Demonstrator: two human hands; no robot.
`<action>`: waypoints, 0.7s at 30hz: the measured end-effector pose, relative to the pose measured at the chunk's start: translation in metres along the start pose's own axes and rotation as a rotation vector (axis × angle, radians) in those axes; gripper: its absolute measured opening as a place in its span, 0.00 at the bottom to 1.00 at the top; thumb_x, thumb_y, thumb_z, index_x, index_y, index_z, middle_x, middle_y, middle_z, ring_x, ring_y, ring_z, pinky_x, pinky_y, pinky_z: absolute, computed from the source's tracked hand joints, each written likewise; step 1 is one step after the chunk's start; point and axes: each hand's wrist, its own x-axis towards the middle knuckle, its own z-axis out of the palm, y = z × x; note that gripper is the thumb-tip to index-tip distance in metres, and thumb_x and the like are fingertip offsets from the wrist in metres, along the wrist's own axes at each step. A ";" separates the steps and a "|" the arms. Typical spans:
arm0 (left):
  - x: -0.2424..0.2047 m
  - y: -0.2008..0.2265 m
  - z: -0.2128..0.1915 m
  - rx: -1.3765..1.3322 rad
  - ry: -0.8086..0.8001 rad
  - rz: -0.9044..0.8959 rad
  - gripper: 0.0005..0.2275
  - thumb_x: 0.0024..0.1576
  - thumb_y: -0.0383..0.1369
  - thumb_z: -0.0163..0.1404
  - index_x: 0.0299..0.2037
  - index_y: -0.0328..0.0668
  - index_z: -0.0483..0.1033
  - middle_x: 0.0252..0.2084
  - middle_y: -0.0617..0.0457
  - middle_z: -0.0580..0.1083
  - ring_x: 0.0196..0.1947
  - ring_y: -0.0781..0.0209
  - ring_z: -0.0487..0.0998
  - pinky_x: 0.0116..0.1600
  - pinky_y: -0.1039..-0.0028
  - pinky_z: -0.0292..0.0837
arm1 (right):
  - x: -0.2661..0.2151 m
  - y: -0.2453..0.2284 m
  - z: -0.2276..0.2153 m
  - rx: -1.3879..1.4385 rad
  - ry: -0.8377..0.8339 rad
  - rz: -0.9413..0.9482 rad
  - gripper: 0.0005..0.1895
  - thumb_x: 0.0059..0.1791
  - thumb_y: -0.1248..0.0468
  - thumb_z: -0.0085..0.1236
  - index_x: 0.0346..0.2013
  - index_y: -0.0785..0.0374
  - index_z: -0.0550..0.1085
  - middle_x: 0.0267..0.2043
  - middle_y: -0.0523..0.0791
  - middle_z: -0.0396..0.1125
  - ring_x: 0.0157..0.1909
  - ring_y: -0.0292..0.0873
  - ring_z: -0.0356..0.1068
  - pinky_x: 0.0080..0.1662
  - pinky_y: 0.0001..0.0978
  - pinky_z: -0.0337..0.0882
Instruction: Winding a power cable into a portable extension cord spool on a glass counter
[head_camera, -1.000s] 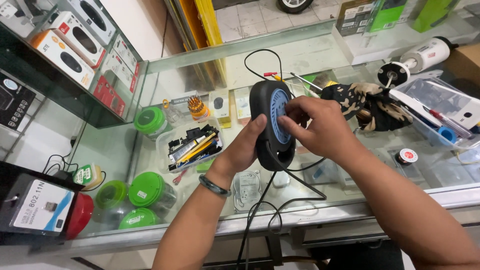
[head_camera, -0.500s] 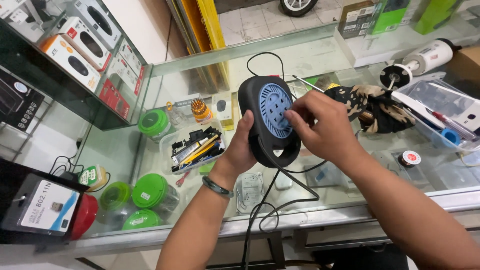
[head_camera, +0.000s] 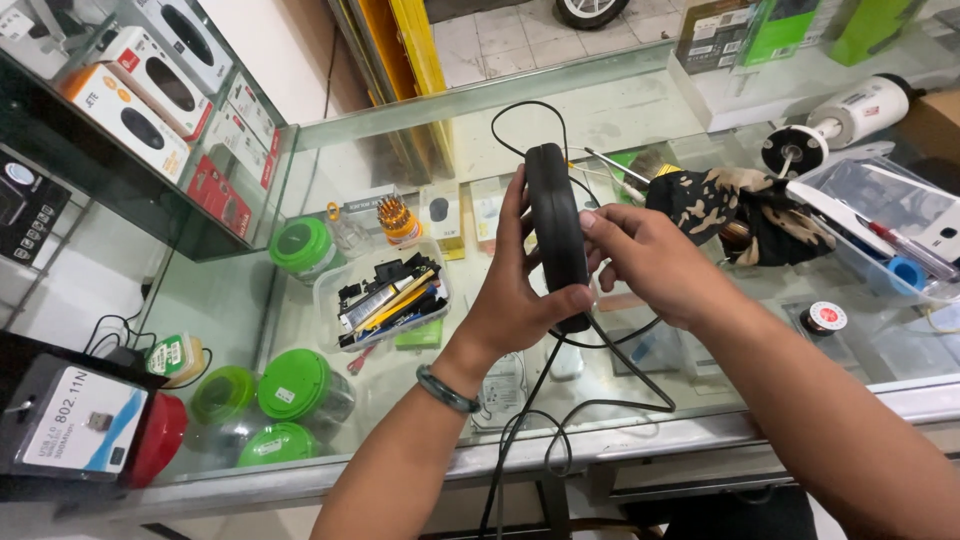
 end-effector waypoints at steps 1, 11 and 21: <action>0.000 -0.002 0.000 -0.001 0.000 -0.001 0.61 0.42 0.61 0.62 0.76 0.41 0.30 0.74 0.27 0.47 0.73 0.24 0.52 0.69 0.30 0.54 | 0.000 0.000 -0.001 0.000 0.001 0.001 0.20 0.56 0.56 0.51 0.41 0.75 0.78 0.30 0.54 0.68 0.33 0.45 0.71 0.33 0.33 0.75; 0.003 -0.005 -0.002 0.121 -0.011 0.083 0.64 0.36 0.63 0.64 0.77 0.48 0.33 0.76 0.37 0.46 0.74 0.25 0.52 0.68 0.32 0.60 | 0.001 -0.004 -0.018 -0.094 -0.092 -0.232 0.17 0.50 0.62 0.60 0.48 0.71 0.78 0.36 0.53 0.73 0.36 0.43 0.72 0.37 0.33 0.74; 0.000 -0.056 0.005 -0.336 -0.075 -0.023 0.38 0.61 0.51 0.44 0.77 0.44 0.40 0.67 0.40 0.64 0.62 0.44 0.71 0.66 0.51 0.69 | -0.006 -0.014 -0.018 -0.379 -0.065 -0.967 0.20 0.47 0.73 0.65 0.54 0.73 0.76 0.51 0.57 0.71 0.49 0.56 0.75 0.47 0.43 0.79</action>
